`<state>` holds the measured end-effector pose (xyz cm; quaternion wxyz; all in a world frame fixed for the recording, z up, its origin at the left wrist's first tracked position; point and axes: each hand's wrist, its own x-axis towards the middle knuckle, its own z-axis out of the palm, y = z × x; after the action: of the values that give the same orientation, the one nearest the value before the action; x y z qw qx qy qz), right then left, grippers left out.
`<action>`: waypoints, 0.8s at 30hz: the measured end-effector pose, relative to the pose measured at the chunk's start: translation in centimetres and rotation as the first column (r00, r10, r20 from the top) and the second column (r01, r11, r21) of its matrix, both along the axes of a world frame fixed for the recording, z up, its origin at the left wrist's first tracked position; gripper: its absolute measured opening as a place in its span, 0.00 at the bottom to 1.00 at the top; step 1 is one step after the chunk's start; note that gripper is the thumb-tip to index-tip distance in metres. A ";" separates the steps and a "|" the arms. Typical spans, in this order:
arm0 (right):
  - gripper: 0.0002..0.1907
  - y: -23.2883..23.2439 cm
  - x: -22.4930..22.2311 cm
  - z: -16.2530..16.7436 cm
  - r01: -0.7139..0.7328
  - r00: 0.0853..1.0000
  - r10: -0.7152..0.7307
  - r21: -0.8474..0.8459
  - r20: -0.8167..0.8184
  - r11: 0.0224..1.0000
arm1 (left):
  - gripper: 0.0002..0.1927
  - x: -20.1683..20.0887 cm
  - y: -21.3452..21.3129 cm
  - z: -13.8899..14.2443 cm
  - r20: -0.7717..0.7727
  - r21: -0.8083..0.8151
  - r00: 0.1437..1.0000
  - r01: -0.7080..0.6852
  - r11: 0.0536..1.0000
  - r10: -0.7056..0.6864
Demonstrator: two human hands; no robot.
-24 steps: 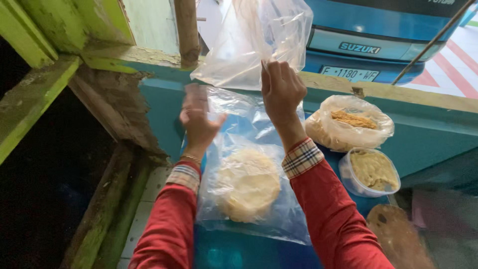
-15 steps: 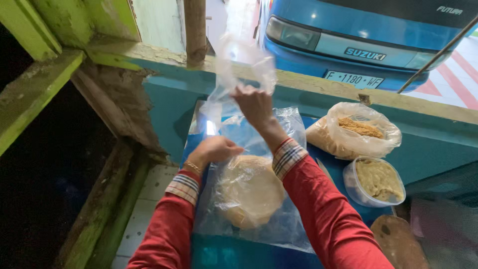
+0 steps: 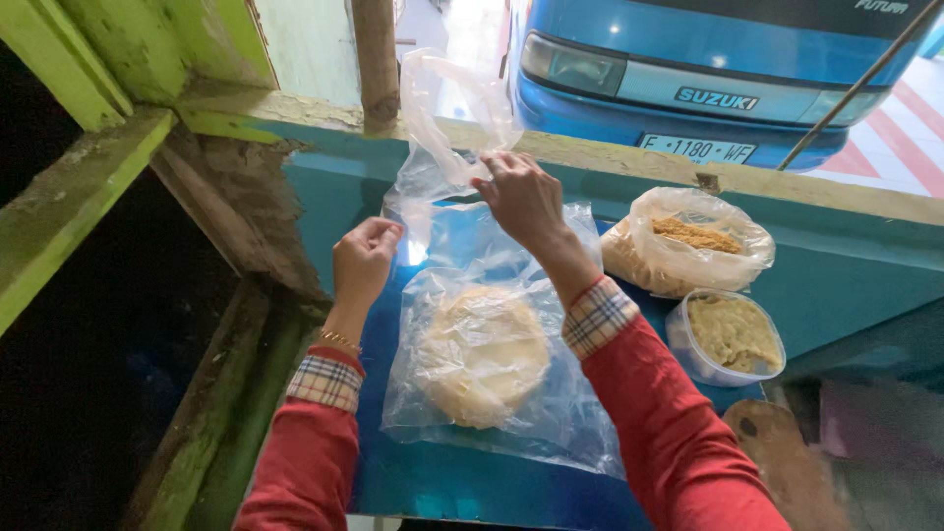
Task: The person unwraps a stack of thin dough rounds from a plastic bag, then stretches and thins each dough sheet by hand, pulling its edges outward, and lays the stretched sheet over a round board on the table. A knife, a container of filling, and a bag of ingredients sit on the blue work table.
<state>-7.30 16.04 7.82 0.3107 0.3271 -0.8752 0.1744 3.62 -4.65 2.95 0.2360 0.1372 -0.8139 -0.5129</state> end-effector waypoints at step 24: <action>0.36 11.6 10.5 -3.3 -0.150 0.961 0.163 -0.075 0.224 0.986 | 0.02 -2.9 -2.5 4.6 -0.283 -0.812 0.865 0.013 0.584 -0.414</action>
<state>3.18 27.66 4.52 0.2022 0.3640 -0.8712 0.2599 0.75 -7.12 7.50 0.3852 -0.2035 -0.8884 -0.1447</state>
